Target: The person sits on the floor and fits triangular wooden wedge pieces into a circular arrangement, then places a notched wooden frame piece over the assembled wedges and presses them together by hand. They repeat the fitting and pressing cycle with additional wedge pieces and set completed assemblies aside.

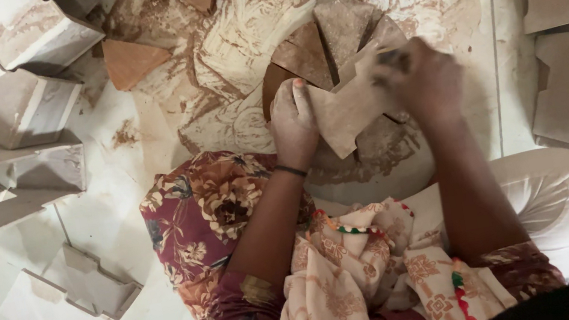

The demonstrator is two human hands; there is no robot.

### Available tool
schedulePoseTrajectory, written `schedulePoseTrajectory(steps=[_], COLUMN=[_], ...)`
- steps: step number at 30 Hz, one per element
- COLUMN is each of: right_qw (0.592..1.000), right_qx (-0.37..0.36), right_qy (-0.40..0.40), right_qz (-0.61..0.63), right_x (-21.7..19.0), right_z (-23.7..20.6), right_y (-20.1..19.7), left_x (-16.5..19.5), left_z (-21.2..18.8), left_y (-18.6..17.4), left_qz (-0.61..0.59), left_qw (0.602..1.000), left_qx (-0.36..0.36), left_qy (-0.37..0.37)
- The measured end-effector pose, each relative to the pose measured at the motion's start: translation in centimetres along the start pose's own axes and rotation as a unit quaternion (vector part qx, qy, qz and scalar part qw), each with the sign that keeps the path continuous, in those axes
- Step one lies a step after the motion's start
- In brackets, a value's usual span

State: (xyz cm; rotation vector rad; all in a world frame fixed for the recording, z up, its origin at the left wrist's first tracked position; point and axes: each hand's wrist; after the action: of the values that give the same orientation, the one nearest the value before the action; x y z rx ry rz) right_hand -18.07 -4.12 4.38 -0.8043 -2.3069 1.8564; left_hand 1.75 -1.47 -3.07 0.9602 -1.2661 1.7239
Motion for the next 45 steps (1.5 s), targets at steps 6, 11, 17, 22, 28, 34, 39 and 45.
schedulePoseTrajectory(steps=[6, 11, 17, 22, 28, 34, 39, 45], right_qw=[0.981, 0.976, 0.977, 0.986, 0.988, 0.988, 0.946, 0.984], right_qx=[0.149, 0.166, 0.152, 0.147, 0.024, 0.125, 0.167, 0.107], right_qy=[-0.119, -0.132, -0.140, -0.069, -0.149, -0.087, -0.268, -0.136], right_qz=[-0.020, -0.036, -0.041, -0.036, -0.023, -0.004, -0.071, 0.044], right_x=[-0.5, -1.6, -0.5, 1.3, 0.4, 1.1, 0.8, 0.6], right_z=[-1.0, -2.9, -1.8, 0.5, -1.4, 0.8, -0.2, 0.1], right_y=[0.6, 1.7, 1.8, 1.6, 3.5, 2.2, 3.7, 1.7], left_x=[0.0, 0.1, 0.4, 0.5, 0.3, 0.2, 0.3, 0.4], left_z=[0.1, 0.2, 0.2, 0.1, 0.2, 0.1, 0.3, 0.1], left_y=[0.0, -0.1, -0.3, -0.3, 0.0, -0.1, 0.0, -0.3], left_qz=[-0.003, -0.004, -0.006, 0.000, 0.007, 0.010, 0.022, 0.010], left_qw=[1.000, 1.000, 1.000, 1.000, 1.000, 1.000, 1.000, 1.000], left_qx=[-0.004, 0.001, -0.007, 0.005, 0.012, 0.000, 0.003, -0.011], left_qy=[0.005, 0.016, -0.001, 0.020, -0.002, 0.014, 0.004, -0.005])
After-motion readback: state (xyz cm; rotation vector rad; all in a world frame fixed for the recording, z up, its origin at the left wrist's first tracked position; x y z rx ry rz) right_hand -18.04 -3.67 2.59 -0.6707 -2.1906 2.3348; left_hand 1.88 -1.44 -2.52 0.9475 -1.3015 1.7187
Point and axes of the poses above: each hand's wrist, its own z-axis towards the middle knuckle, its own y-axis out of the palm, x = y × z, and after that the axes turned 15 degrees about y, right-handed
